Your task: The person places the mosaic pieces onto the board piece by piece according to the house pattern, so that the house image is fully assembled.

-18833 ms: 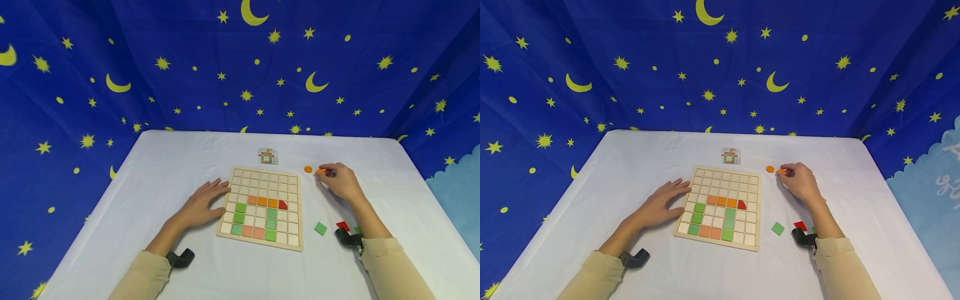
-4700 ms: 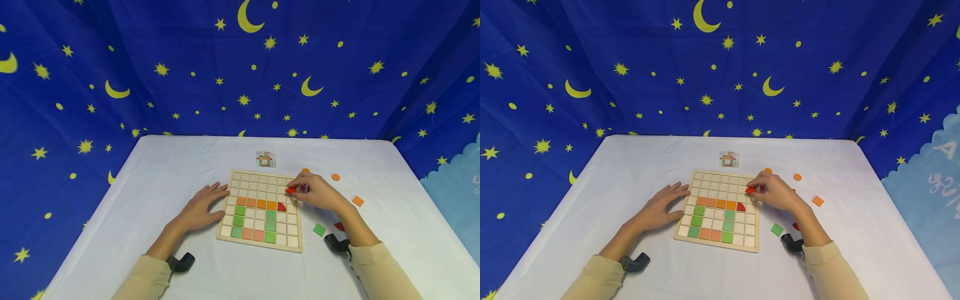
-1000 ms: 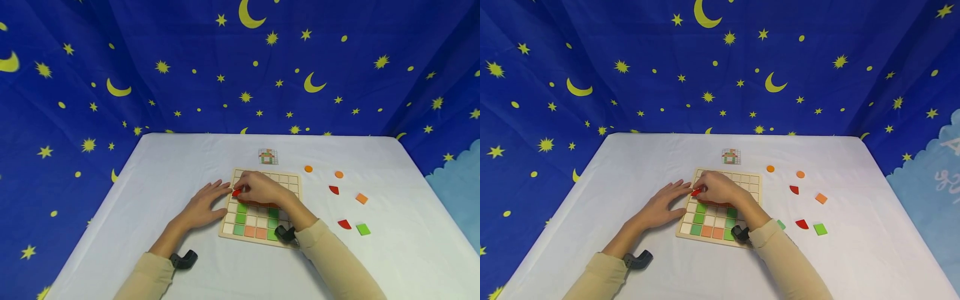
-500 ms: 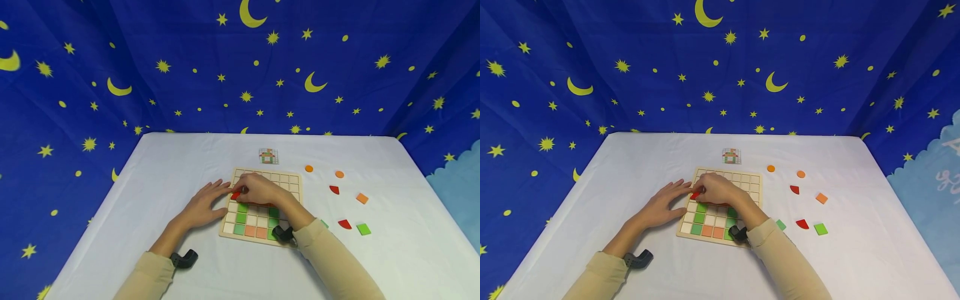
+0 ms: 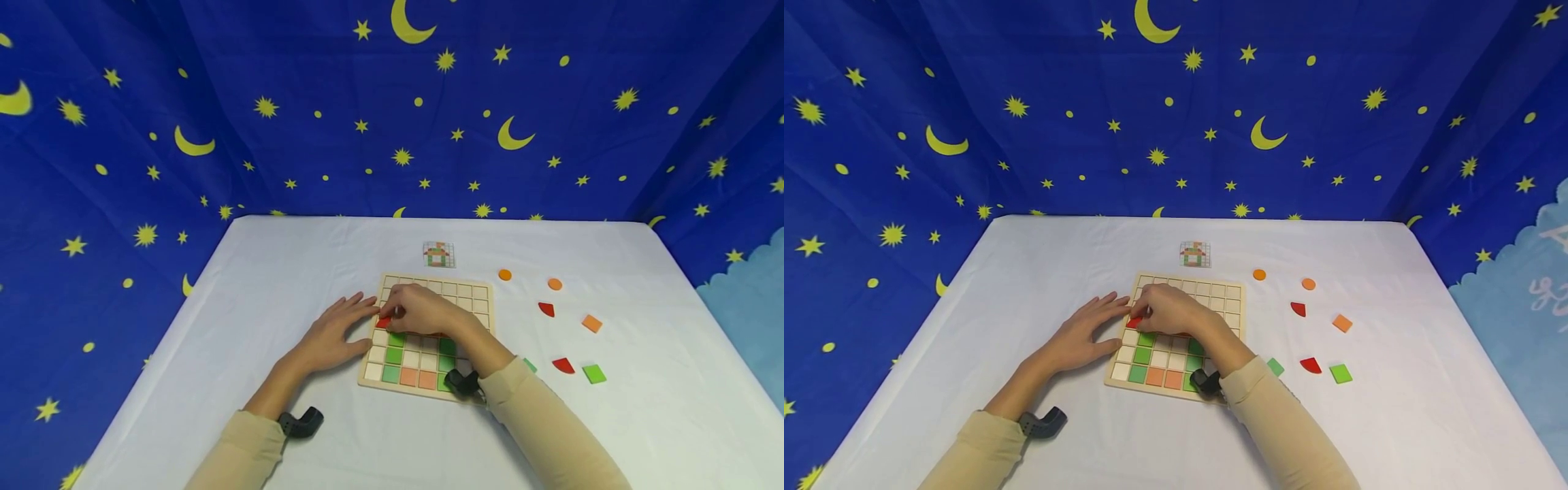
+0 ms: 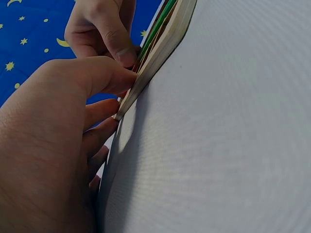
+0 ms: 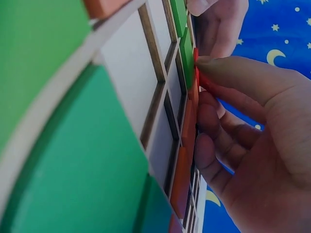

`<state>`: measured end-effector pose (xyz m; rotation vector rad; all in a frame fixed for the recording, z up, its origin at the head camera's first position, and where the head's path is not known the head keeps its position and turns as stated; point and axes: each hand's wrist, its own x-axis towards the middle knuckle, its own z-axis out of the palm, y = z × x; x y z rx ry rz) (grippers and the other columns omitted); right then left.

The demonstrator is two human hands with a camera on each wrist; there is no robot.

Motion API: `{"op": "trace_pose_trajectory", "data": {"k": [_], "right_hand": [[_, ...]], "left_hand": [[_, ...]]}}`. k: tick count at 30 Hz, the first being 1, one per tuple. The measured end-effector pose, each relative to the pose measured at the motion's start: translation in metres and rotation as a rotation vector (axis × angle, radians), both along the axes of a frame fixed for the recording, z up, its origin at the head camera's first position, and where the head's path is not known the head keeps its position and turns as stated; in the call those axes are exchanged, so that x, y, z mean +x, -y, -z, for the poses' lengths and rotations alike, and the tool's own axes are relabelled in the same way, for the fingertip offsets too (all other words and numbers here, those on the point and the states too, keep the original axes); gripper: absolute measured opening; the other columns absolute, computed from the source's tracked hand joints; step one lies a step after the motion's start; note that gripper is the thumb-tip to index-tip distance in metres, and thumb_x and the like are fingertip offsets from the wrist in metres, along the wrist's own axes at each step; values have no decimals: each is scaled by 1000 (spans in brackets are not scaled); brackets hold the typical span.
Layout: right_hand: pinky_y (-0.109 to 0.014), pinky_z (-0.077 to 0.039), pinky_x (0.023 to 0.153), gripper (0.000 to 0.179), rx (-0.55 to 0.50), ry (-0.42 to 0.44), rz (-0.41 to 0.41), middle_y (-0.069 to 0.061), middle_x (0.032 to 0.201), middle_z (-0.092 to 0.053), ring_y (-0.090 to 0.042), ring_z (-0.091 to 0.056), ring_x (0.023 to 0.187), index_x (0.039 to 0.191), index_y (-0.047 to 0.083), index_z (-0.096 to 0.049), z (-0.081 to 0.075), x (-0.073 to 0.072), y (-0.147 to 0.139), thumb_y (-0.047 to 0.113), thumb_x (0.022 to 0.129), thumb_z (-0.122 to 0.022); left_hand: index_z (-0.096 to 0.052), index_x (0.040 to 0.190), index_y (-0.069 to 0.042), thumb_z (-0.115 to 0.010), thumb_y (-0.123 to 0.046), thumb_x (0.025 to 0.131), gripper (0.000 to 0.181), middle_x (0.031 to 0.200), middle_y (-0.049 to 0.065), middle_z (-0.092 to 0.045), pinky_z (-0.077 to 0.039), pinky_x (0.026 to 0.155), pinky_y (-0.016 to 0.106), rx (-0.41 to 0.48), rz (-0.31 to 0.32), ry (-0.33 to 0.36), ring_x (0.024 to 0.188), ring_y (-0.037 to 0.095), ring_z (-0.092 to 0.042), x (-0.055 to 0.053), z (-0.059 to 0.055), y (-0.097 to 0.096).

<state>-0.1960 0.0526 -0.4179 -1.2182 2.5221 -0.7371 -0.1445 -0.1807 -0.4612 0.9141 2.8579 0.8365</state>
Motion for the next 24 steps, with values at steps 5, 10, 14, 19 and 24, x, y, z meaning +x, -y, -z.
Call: {"op": "trace_pose_trajectory", "data": {"k": [5, 10, 14, 19, 24], "right_hand": [[-24, -47, 69, 23, -6, -31, -21, 5, 93, -62, -8, -55, 78, 108, 16, -75, 1, 0, -3, 23, 86, -72], [-23, -48, 71, 23, -25, -27, -20, 4, 96, -63, -10, -57, 81, 108, 14, -75, -1, 2, -8, 23, 87, -71], [-24, -49, 72, 25, -34, -7, 10, 2, 96, -63, -11, -58, 82, 109, 12, -74, -6, 3, -12, 23, 87, -71], [-26, -51, 73, 30, -34, 42, 53, 0, 100, -64, -14, -60, 85, 113, 12, -72, -12, 6, -21, 25, 86, -72], [-25, -51, 73, 30, -41, 54, 74, 0, 104, -64, -10, -59, 84, 115, 11, -71, -15, 5, -34, 24, 87, -71]], "left_hand": [[-50, 141, -21, -64, -36, 88, 57, 151, -5, -36, -13, 117, 41, 0, 5, -7, 143, 19, -20, 0, 0, -1], [-50, 141, -20, -64, -35, 87, 58, 151, -4, -37, -13, 117, 41, 0, 3, -11, 143, 19, -21, 0, 0, -1], [-50, 141, -20, -64, -35, 87, 58, 151, -3, -37, -13, 117, 41, -5, 3, -15, 143, 20, -21, 0, -1, -1], [-50, 141, -20, -64, -35, 87, 58, 151, -3, -37, -13, 117, 41, -2, 1, -9, 143, 20, -21, 0, -1, -1], [-50, 141, -20, -65, -35, 87, 59, 151, -5, -36, -13, 117, 41, -5, 1, -6, 143, 20, -21, 0, -1, -2]]}}
